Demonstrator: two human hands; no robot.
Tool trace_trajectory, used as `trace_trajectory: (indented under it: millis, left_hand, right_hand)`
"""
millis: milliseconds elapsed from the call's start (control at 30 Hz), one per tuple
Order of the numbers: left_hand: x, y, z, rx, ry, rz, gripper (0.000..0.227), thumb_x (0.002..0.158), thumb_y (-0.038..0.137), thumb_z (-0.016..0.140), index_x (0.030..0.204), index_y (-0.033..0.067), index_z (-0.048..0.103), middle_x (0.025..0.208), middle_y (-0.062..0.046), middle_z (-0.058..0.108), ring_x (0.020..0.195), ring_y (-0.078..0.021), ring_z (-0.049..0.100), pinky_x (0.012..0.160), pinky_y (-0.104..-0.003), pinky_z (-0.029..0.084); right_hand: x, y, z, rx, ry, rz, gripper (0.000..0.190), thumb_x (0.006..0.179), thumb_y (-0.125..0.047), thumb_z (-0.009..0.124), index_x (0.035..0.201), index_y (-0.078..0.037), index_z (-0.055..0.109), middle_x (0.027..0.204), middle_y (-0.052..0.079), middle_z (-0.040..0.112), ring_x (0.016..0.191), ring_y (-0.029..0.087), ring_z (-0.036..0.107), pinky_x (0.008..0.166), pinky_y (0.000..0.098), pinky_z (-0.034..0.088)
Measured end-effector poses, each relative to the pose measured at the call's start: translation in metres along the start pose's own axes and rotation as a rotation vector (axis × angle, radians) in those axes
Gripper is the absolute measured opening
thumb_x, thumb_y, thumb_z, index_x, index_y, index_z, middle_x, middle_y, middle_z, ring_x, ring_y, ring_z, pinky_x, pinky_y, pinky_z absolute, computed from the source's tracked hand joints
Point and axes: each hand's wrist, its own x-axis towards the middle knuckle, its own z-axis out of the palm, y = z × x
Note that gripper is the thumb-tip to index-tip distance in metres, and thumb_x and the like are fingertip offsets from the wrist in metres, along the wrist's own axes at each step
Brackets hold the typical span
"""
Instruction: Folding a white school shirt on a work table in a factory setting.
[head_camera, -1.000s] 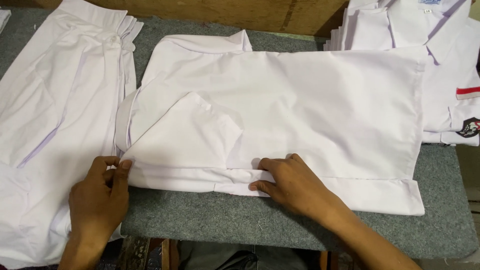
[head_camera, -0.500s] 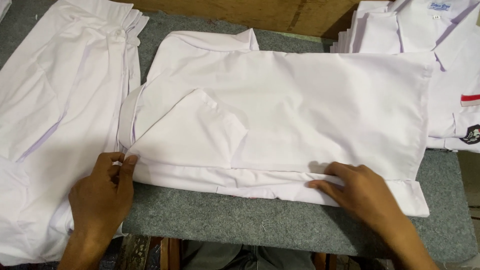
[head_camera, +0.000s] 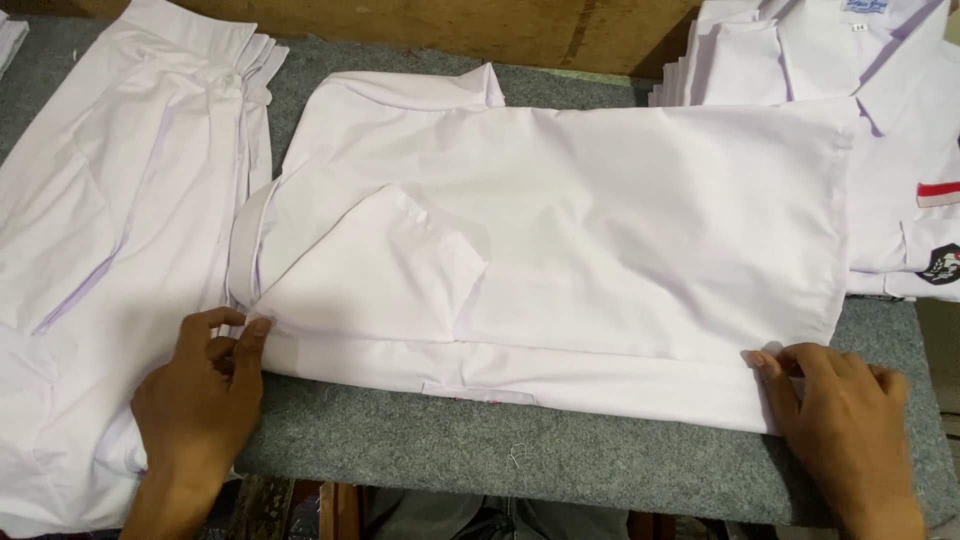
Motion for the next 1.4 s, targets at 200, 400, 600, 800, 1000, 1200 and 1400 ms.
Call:
trace_trajectory:
  millis: [200,400,600,800,1000,1200,1400]
  left_hand:
    - [-0.023,0.011,0.010,-0.076,0.313,0.705,0.048,0.089,0.032,0.076,0.123,0.0011,0.062,0.115,-0.018,0.066,0.101,-0.0362,0.060,0.086,-0.051,0.050]
    - [-0.073,0.062,0.041,0.088,0.060,1.178,0.062,0.098,0.048,0.057,0.147,0.0110,0.047,0.153,-0.009,0.051,0.143,-0.0297,0.045,0.116,-0.049,0.035]
    - [-0.063,0.065,0.056,0.331,0.077,1.198,0.088,0.099,0.075,0.033,0.164,0.0157,0.025,0.170,-0.004,0.028,0.157,-0.0226,0.023,0.128,-0.044,0.014]
    - [-0.046,0.049,0.049,0.421,0.104,1.184,0.088,0.097,0.081,0.029,0.166,0.0268,0.020,0.173,-0.005,0.019,0.160,-0.0224,0.017,0.129,-0.040,0.012]
    - [-0.030,0.006,0.035,0.372,0.061,0.983,0.095,0.090,0.070,0.043,0.163,0.0108,0.026,0.168,-0.014,0.029,0.155,-0.0268,0.028,0.124,-0.046,0.025]
    - [-0.031,-0.017,0.020,0.346,0.163,0.843,0.084,0.090,0.058,0.047,0.158,0.0082,0.039,0.160,-0.010,0.049,0.147,-0.0211,0.047,0.123,-0.060,0.031]
    - [-0.016,0.017,-0.015,-0.027,0.212,0.774,0.051,0.093,0.021,0.065,0.140,0.0016,0.061,0.143,-0.017,0.065,0.135,-0.0349,0.060,0.112,-0.048,0.046]
  right_hand:
    - [-0.015,-0.053,-0.031,0.073,0.195,-0.044,0.035,0.101,-0.044,0.059,0.126,-0.022,0.070,0.133,0.004,0.073,0.118,0.029,0.065,0.102,0.0460,0.038]
    - [-0.036,-0.155,-0.064,0.383,0.195,-0.559,0.066,0.093,-0.051,0.059,0.146,-0.013,0.046,0.153,0.010,0.047,0.138,0.028,0.044,0.111,0.0487,0.034]
    - [-0.036,-0.172,-0.064,0.294,0.199,-0.618,0.083,0.100,-0.071,0.034,0.161,-0.016,0.031,0.169,0.007,0.030,0.158,0.027,0.026,0.126,0.0455,0.021]
    - [-0.046,-0.131,-0.037,0.163,0.110,-0.427,0.090,0.094,-0.075,0.024,0.166,-0.022,0.019,0.174,-0.001,0.020,0.160,0.018,0.017,0.127,0.0408,0.016]
    - [-0.062,-0.061,-0.001,0.115,-0.119,-0.188,0.086,0.098,-0.072,0.003,0.168,-0.022,0.001,0.174,0.003,0.002,0.158,0.021,0.003,0.122,0.0441,0.005]
    - [-0.063,-0.028,-0.001,0.253,0.020,-0.007,0.071,0.092,-0.054,0.041,0.153,-0.019,0.048,0.163,0.006,0.048,0.148,0.028,0.047,0.116,0.0478,0.043]
    - [-0.023,0.006,-0.007,0.257,0.156,-0.136,0.050,0.088,-0.026,0.072,0.137,-0.019,0.068,0.148,0.002,0.068,0.126,0.030,0.064,0.100,0.0478,0.051]
